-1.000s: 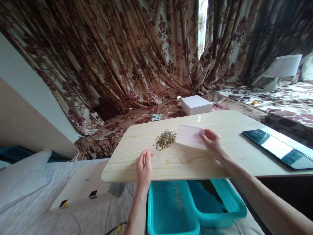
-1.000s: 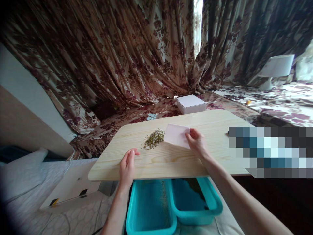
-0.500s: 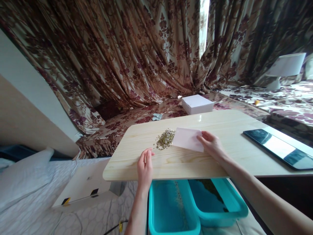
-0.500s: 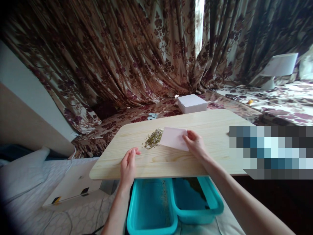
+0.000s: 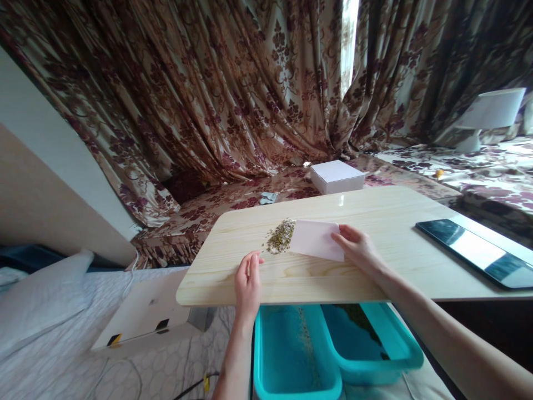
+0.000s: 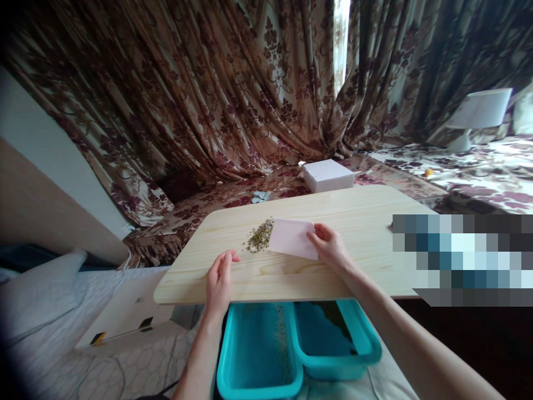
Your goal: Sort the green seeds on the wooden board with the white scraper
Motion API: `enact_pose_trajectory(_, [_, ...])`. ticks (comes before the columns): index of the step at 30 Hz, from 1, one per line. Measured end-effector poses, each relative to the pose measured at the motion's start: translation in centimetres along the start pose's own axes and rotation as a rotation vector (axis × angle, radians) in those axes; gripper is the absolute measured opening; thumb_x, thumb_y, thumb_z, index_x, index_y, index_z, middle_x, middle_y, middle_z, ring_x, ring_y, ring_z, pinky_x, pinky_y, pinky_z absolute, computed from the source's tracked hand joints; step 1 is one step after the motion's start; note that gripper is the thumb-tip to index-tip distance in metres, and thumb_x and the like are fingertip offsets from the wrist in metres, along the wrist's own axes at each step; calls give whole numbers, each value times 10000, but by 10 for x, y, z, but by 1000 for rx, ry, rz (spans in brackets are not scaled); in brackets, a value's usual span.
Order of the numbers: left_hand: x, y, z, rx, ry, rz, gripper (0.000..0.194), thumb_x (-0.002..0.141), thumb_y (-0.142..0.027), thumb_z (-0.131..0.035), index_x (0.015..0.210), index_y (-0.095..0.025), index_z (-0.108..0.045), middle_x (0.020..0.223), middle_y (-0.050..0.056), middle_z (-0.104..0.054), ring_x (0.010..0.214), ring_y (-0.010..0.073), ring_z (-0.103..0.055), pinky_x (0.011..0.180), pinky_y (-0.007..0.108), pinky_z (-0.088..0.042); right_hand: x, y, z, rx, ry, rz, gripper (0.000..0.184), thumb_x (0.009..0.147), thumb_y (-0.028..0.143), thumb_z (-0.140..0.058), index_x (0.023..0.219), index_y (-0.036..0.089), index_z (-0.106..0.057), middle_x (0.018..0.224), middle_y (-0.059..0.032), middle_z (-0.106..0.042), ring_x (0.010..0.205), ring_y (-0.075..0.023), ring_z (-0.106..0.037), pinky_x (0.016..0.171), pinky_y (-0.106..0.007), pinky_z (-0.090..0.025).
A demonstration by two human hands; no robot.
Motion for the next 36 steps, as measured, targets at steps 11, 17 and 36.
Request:
enact_pose_trajectory(11, [0,-1,0,-13,6,-6,414,873,-536,-443,938,-173,-632,875,65,-677,910,208,-617,833,301,-453,-9,6,3,12,-9,-51,269,679,385,-623,841,171,-637,827,-60,-707,776,-213,-652,618,-282,-507])
enact_pose_trajectory(17, [1,0,0,-16,2,-11,408,876,-528,-441,936,-171,-631,863,64,-673,917,211,-611,850,310,-443,-11,6,5,3,-5,-55,237,656,327,-619,826,167,-660,787,-48,-712,715,-200,-650,552,-253,-482])
enact_pose_trajectory(36, [1,1,0,-19,-3,-8,392,882,-515,-441,931,-174,-627,856,62,-675,920,212,-609,861,315,-437,-10,0,-26,92,155,-86,199,635,360,-679,741,202,-618,765,-45,-714,706,-204,-650,558,-273,-493])
Point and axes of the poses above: each hand's wrist, its own x-axis towards the middle knuckle, its own z-axis out of the back of the hand, y = z × x, the point moved 9 cm from there along x, towards the middle knuckle
